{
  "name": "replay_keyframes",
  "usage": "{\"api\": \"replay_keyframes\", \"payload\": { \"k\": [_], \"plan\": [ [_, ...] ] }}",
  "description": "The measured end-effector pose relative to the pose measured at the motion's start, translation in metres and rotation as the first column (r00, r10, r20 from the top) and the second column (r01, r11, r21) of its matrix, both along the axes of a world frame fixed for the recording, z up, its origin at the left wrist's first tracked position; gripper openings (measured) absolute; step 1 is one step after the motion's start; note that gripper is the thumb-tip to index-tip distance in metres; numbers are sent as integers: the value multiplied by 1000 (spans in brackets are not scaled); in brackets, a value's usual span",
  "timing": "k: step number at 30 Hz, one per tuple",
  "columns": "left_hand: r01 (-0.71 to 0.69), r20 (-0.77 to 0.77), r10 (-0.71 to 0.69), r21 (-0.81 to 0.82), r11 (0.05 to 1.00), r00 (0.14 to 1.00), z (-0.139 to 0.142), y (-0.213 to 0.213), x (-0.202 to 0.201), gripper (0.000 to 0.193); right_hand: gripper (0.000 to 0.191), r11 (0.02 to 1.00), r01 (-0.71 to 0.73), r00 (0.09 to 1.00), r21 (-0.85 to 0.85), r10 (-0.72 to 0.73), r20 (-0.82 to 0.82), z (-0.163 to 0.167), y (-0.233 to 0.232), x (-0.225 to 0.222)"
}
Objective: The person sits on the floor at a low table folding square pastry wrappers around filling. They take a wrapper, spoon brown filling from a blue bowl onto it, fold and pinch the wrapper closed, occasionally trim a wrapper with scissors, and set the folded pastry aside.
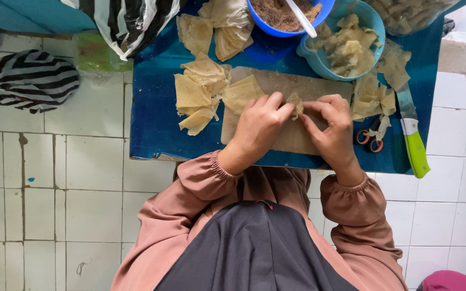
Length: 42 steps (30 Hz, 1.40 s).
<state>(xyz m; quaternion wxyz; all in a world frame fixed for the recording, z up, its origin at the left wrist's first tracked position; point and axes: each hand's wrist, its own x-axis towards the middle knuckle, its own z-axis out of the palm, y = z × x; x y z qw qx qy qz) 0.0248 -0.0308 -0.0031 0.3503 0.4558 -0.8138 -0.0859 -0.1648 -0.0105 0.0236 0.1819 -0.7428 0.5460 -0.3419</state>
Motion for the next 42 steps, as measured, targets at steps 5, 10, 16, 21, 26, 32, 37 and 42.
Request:
{"api": "replay_keyframes", "payload": {
  "k": [5,10,16,21,26,32,37,42],
  "plan": [
    [-2,42,2,0,1000,999,-2,-1,0,15,25,995,-57,991,-87,46,-124,6,-1,3],
    [1,-12,0,29,1000,1000,-4,-4,-3,10,19,982,-94,965,-165,49,-259,4,-7,1],
    [-1,-122,9,71,997,993,-8,-11,-7,6,12,998,-17,999,66,14,35,-10,-22,0],
    [-9,-193,27,94,996,981,-12,-12,-8,8,13,990,-139,983,16,140,-118,-5,-21,-1],
    [3,-36,-2,35,999,999,-7,-6,-1,8,18,969,-244,949,-50,227,-218,6,-20,-4],
    [-6,24,6,8,1000,1000,-2,-4,1,7,12,963,-218,975,160,222,-6,4,-33,-9],
    [5,32,-8,81,997,999,-6,-21,-5,3,16,884,-26,983,467,-62,171,3,-40,-9],
    [-8,24,5,139,990,1000,-9,-31,-7,10,13,981,-193,973,-37,186,-138,4,-27,-6]
  ]
}}
